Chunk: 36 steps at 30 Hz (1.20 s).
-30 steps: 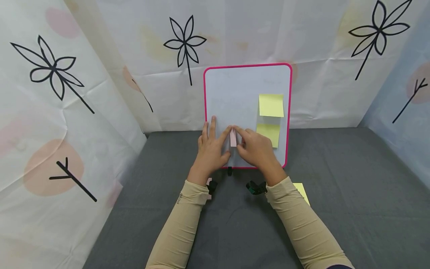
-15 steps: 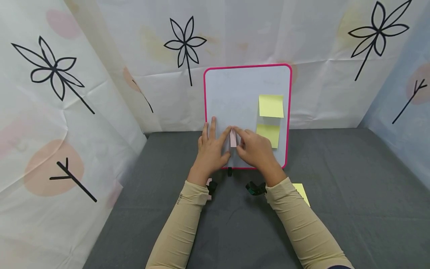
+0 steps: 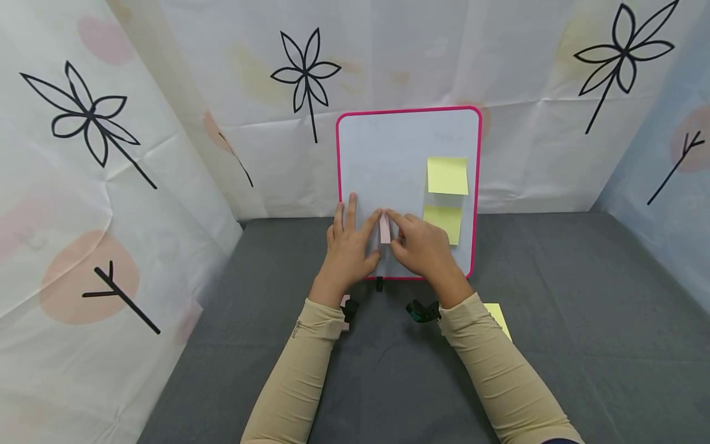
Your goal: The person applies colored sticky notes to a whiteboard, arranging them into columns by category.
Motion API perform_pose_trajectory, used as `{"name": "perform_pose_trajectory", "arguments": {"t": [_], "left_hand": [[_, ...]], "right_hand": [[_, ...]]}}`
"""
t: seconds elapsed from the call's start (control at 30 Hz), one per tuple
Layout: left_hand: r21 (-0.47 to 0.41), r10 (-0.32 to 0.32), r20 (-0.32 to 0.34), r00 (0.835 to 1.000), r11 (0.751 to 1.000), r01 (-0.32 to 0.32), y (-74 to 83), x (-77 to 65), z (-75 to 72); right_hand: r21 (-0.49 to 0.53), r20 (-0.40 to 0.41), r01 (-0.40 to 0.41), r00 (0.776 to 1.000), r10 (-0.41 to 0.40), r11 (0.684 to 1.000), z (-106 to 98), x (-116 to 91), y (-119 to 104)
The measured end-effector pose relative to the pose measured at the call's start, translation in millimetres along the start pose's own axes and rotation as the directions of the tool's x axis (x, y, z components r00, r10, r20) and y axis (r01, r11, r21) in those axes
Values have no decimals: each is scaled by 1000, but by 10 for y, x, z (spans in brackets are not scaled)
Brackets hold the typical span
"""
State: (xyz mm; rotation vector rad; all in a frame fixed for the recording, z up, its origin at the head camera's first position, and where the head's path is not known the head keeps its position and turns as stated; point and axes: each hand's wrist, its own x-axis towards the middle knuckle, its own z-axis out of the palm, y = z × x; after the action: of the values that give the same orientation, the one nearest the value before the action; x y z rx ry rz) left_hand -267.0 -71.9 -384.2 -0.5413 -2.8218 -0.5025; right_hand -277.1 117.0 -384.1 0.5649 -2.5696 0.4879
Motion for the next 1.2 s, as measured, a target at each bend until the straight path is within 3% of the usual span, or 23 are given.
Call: {"name": "perform_pose_trajectory", "arguments": {"t": [0.5, 0.77, 1.2], "left_hand": [[14, 15, -15, 1000, 1000, -14, 18, -6, -32], [-33, 20, 14, 1000, 999, -20, 58, -34, -90], [-101, 129, -68, 989, 986, -135, 36, -66, -135]], "right_hand": [[3, -7, -3, 1000, 3, 1000, -26, 6, 8], [15, -12, 2, 1000, -2, 1000, -38, -7, -6], [33, -42, 59, 997, -58, 998, -18, -29, -32]]}}
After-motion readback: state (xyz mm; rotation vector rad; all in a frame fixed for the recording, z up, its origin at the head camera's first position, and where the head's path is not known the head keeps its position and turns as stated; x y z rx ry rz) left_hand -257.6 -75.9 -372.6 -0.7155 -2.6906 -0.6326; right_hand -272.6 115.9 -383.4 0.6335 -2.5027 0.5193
